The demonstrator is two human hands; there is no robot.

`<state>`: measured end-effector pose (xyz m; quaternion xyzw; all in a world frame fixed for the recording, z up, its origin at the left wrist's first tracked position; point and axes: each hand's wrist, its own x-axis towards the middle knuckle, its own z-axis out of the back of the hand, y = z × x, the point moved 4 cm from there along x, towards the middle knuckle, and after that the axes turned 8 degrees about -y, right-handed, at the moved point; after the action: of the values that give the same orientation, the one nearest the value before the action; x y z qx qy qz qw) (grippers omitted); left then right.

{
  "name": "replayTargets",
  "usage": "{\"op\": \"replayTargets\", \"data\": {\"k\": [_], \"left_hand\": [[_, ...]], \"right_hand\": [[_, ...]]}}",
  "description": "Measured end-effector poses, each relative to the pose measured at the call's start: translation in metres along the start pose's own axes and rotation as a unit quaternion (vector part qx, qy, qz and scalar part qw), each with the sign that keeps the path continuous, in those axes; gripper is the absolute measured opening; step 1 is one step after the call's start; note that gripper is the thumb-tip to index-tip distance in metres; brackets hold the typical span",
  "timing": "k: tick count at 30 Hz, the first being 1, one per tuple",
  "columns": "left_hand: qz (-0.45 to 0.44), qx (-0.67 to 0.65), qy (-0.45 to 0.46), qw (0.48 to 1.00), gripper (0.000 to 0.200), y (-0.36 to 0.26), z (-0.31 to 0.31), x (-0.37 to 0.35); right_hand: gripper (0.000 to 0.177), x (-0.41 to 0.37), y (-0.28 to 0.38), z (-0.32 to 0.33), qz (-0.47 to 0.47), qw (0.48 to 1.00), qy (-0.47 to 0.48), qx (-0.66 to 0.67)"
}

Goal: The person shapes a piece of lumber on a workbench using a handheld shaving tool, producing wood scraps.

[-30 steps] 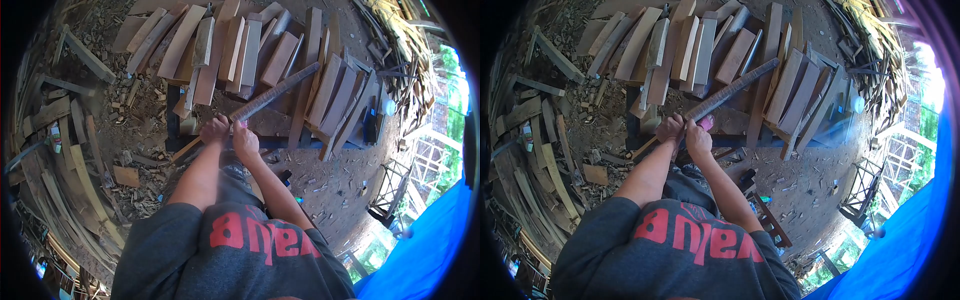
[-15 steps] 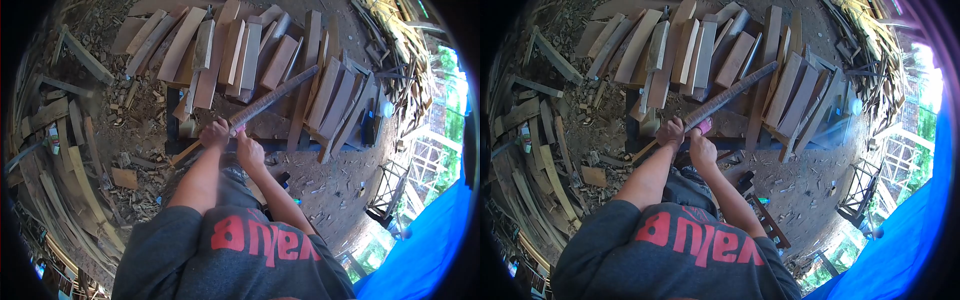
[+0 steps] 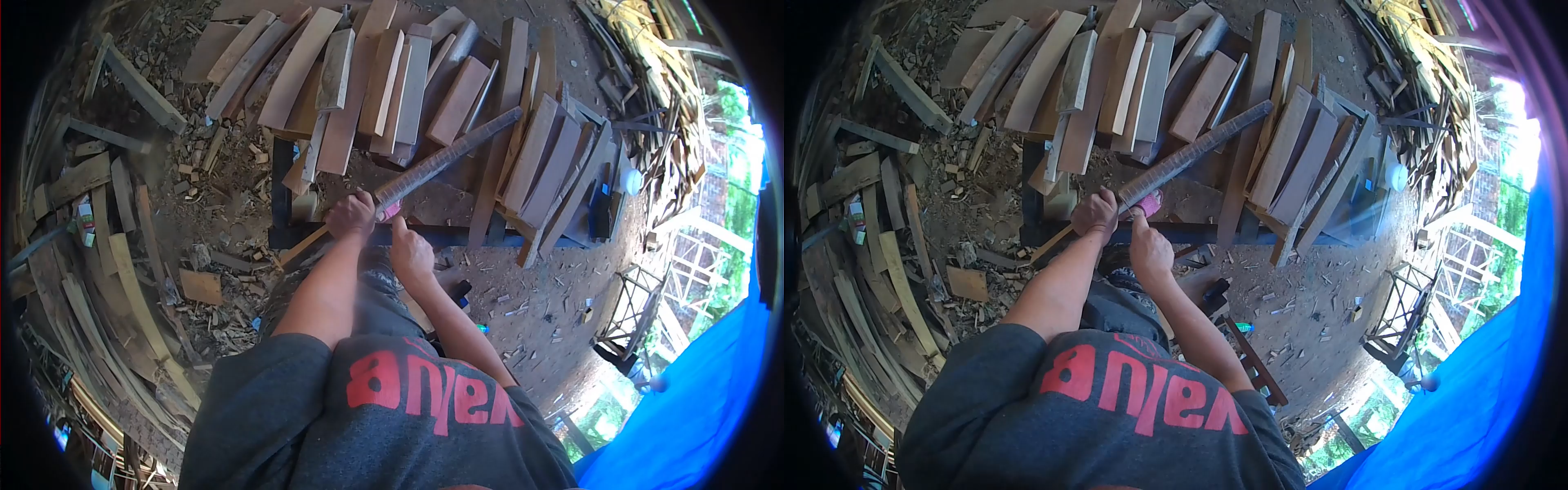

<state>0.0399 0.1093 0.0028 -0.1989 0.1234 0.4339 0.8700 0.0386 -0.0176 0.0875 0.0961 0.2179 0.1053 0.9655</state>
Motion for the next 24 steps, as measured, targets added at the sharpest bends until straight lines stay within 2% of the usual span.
{"op": "replayTargets", "data": {"k": [2, 4, 8, 10, 15, 17, 20, 24], "left_hand": [[-0.009, 0.004, 0.002, 1.0, 0.054, 0.0, 0.001, -0.002], [0.001, 0.013, 0.005, 1.0, 0.053, 0.0, 0.001, 0.002], [-0.007, 0.0, -0.007, 1.0, 0.054, -0.003, 0.003, -0.001], [-0.01, 0.008, 0.003, 1.0, 0.054, -0.003, 0.005, -0.003], [-0.007, 0.005, -0.001, 1.0, 0.054, -0.001, -0.001, 0.0], [-0.006, 0.004, -0.002, 1.0, 0.054, 0.001, 0.0, -0.004], [-0.001, 0.007, -0.006, 1.0, 0.055, -0.003, 0.002, -0.003], [0.0, 0.01, -0.007, 1.0, 0.055, -0.004, 0.007, -0.002]], "right_hand": [[0.01, 0.016, 0.003, -0.014, -0.008, 1.0, -0.012, 0.023], [0.011, 0.036, 0.01, -0.021, 0.022, 0.999, -0.018, 0.024], [0.011, 0.003, 0.001, 0.006, 0.033, 0.998, -0.024, 0.047], [0.01, -0.012, -0.004, 0.011, -0.015, 1.0, 0.017, -0.004], [0.009, 0.025, 0.007, -0.009, 0.006, 0.998, -0.041, 0.049], [0.01, 0.026, 0.008, -0.009, 0.025, 0.999, -0.015, 0.037], [0.009, -0.002, 0.005, 0.017, -0.003, 1.0, -0.004, 0.019], [0.009, -0.001, -0.002, -0.002, -0.021, 1.0, 0.003, 0.003]]}}
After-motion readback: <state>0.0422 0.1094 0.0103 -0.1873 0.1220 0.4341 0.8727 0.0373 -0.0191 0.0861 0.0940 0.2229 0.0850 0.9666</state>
